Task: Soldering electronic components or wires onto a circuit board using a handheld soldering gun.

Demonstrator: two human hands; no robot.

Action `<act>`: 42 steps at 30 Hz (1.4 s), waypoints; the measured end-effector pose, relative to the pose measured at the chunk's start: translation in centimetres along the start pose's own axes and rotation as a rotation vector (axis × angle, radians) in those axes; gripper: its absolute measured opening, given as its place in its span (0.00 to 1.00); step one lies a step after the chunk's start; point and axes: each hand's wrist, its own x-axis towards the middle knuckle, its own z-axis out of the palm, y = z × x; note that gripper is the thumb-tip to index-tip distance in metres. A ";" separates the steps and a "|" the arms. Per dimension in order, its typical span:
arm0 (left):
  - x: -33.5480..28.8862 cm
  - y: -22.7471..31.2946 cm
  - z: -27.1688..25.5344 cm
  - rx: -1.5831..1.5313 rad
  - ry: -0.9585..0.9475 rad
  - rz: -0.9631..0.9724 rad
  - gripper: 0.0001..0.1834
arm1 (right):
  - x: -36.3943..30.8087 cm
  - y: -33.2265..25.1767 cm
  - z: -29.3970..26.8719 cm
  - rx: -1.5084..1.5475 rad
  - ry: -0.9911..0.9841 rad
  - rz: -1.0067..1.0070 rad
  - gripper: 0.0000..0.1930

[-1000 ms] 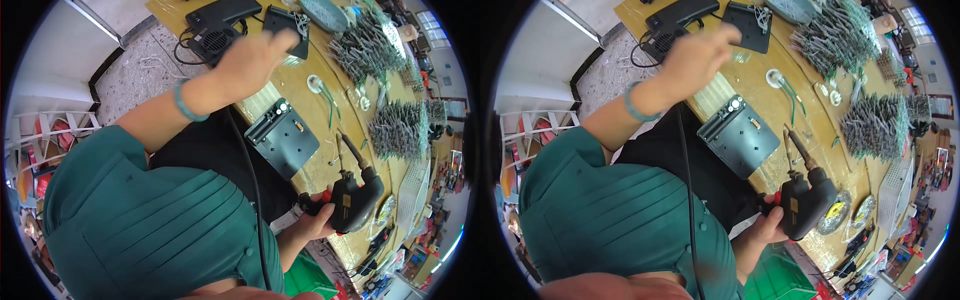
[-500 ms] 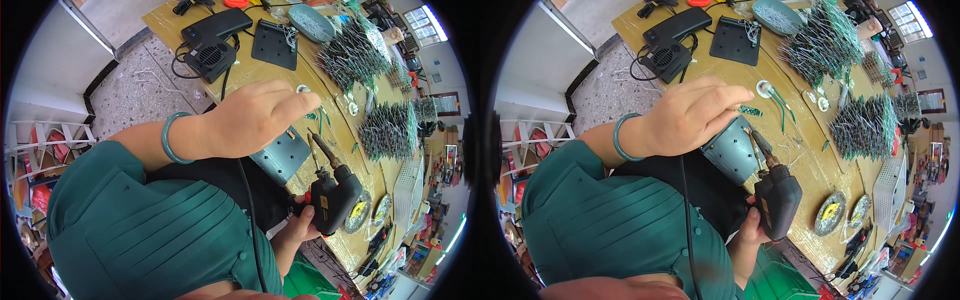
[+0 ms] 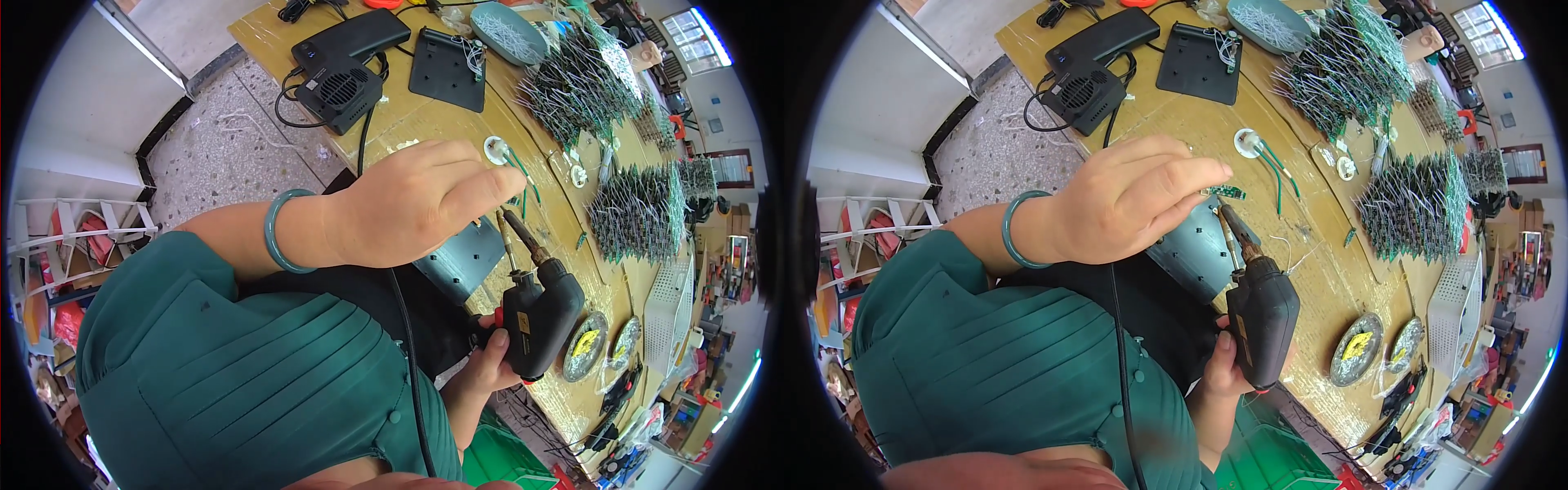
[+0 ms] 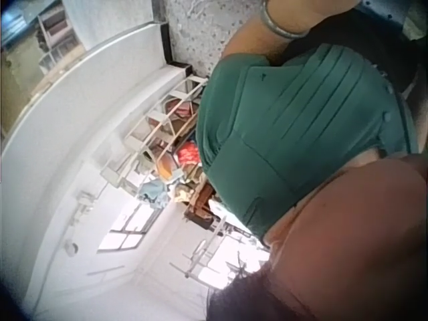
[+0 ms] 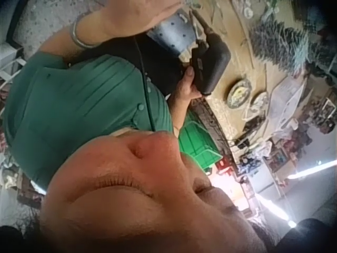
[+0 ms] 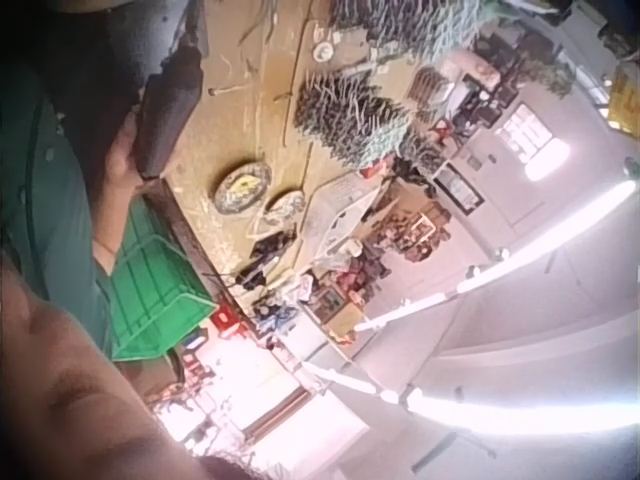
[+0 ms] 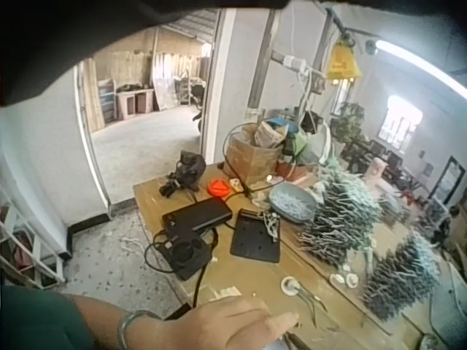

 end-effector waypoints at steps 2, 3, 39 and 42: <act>0.0 0.0 0.0 -0.005 0.008 -0.001 0.22 | 0.0 0.0 0.1 -0.003 0.007 0.002 0.28; 0.0 0.0 0.0 -0.004 0.008 -0.002 0.22 | 0.1 0.0 0.2 -0.006 0.016 0.004 0.28; 0.3 0.3 0.5 -0.027 0.037 0.032 0.22 | 0.0 0.2 -0.5 -0.082 -0.008 -0.065 0.29; 0.2 0.2 0.5 -0.023 0.032 0.030 0.22 | -0.2 0.3 -0.4 -0.052 0.027 -0.038 0.30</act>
